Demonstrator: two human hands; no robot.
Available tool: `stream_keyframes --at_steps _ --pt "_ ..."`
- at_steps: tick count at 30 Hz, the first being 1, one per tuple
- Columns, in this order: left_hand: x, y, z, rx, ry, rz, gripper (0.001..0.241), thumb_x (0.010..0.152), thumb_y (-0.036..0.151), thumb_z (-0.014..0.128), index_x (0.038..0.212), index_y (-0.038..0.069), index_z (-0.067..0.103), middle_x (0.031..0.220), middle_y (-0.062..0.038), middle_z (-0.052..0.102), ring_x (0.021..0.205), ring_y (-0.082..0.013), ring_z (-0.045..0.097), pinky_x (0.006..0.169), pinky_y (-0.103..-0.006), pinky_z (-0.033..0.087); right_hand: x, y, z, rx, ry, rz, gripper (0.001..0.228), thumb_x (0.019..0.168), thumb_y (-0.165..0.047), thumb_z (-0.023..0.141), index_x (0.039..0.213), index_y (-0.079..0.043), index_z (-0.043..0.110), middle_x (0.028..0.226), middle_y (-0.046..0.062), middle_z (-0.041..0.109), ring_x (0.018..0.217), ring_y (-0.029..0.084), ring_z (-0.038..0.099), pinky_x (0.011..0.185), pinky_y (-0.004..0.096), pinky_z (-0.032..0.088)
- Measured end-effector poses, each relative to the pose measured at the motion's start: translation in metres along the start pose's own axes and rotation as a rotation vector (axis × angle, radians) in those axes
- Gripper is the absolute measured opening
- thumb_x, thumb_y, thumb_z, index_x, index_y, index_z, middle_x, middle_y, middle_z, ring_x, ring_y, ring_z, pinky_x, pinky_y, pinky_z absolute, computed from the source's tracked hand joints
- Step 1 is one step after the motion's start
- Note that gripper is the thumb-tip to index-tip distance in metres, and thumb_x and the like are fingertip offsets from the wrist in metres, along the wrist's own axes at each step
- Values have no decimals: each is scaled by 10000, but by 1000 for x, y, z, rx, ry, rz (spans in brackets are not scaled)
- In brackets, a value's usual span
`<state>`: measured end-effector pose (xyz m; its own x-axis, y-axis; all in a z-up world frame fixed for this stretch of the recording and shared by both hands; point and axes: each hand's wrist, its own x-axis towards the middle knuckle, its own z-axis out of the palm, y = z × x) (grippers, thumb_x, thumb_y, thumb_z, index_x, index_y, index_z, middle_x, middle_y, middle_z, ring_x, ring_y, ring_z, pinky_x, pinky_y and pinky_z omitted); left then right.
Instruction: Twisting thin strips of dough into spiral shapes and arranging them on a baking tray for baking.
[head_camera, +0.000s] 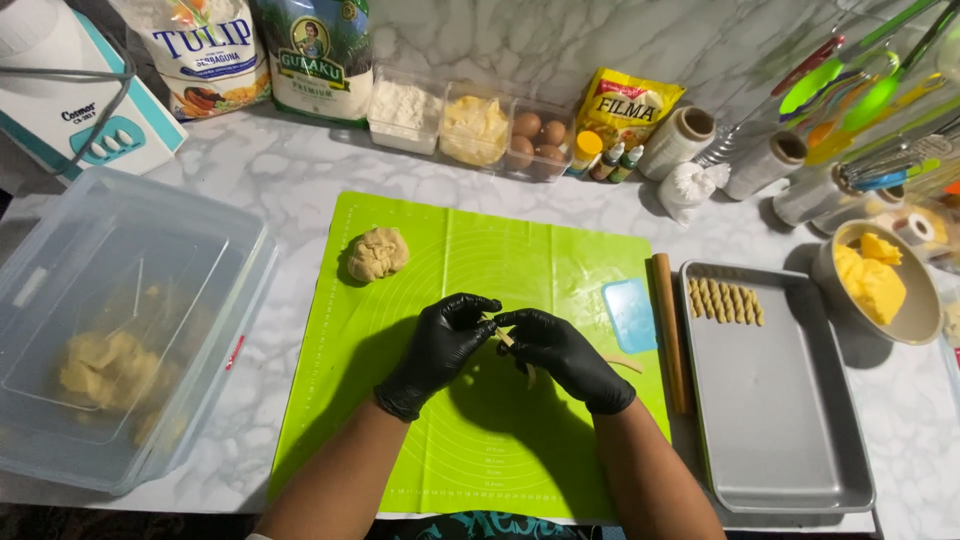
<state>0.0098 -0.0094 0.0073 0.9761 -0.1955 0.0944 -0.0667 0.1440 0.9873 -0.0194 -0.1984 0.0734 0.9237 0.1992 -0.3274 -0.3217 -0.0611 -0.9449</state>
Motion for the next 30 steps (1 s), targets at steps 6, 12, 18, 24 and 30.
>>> stream_keyframes --at_steps 6,12,18,24,30 --pt "3 9 -4 224 72 4 187 852 16 799 1024 88 811 917 -144 785 909 -265 781 826 -408 622 -1 9 -16 -365 17 98 378 796 -157 843 1165 -89 803 881 121 780 743 190 732 754 349 592" --pt "8 1 -13 825 45 88 116 819 147 823 905 218 792 784 -14 744 767 -228 782 671 -362 640 8 16 -29 -649 187 94 317 846 -236 795 1159 -191 818 1032 151 800 1007 373 760 900 453 573" --pt "3 17 -18 1109 -73 104 94 849 200 804 941 220 809 775 -37 748 742 -215 774 659 -339 641 12 19 -24 -800 232 66 302 827 -258 772 1124 -237 822 1022 90 800 1022 346 747 935 452 576" --pt "-1 26 -30 1245 -98 184 161 841 259 828 987 191 814 772 -75 749 705 -224 764 627 -336 637 11 24 -30 -911 266 40 259 829 -277 779 1080 -295 837 1002 59 787 1008 324 743 932 443 586" --pt "-1 43 -21 1253 -109 218 275 776 248 875 1037 185 816 856 -113 747 794 -262 762 686 -386 634 15 34 -37 -976 272 22 298 783 -375 798 1081 -383 822 992 -15 756 1001 251 736 915 406 594"
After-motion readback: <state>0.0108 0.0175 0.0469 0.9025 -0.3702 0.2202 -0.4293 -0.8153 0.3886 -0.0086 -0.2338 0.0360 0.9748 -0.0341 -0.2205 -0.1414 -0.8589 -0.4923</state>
